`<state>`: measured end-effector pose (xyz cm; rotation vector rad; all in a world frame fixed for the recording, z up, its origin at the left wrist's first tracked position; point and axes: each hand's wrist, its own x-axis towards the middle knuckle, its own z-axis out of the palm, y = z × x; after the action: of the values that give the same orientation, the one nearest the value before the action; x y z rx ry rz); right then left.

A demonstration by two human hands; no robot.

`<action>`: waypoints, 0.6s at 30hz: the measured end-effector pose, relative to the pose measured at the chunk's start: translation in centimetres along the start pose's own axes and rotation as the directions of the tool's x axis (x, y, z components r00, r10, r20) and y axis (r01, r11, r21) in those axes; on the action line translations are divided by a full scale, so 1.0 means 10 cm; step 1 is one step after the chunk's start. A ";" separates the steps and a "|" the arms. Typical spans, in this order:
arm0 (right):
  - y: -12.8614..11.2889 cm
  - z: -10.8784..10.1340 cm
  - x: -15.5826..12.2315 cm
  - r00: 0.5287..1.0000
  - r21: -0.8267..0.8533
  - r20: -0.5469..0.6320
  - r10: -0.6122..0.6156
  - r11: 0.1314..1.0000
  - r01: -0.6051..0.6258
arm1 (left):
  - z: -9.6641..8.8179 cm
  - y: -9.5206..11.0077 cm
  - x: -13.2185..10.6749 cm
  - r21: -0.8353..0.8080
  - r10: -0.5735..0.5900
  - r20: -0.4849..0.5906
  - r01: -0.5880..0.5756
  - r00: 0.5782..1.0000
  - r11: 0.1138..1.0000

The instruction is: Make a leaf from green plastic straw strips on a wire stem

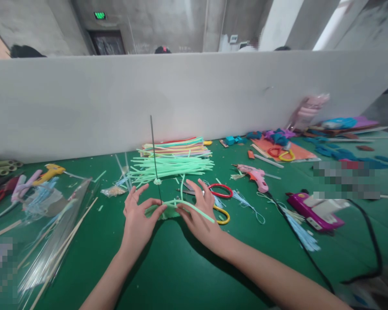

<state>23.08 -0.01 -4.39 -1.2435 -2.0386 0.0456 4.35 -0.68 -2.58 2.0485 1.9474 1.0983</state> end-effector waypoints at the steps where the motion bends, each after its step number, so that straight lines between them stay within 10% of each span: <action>1: 0.00 -0.01 0.01 1.000 0.002 -0.006 0.006 1.000 -0.006 | 0.00 0.00 0.00 0.001 -0.002 0.001 0.002 1.000 1.000; 18: -0.10 0.06 0.07 0.996 0.054 -0.042 0.080 0.996 -0.077 | 0.00 0.00 0.00 0.008 0.018 -0.017 -0.017 1.000 1.000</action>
<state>21.77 0.27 -4.05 -1.2803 -1.9380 0.1073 4.37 -0.71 -2.53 2.0706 1.9481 1.1178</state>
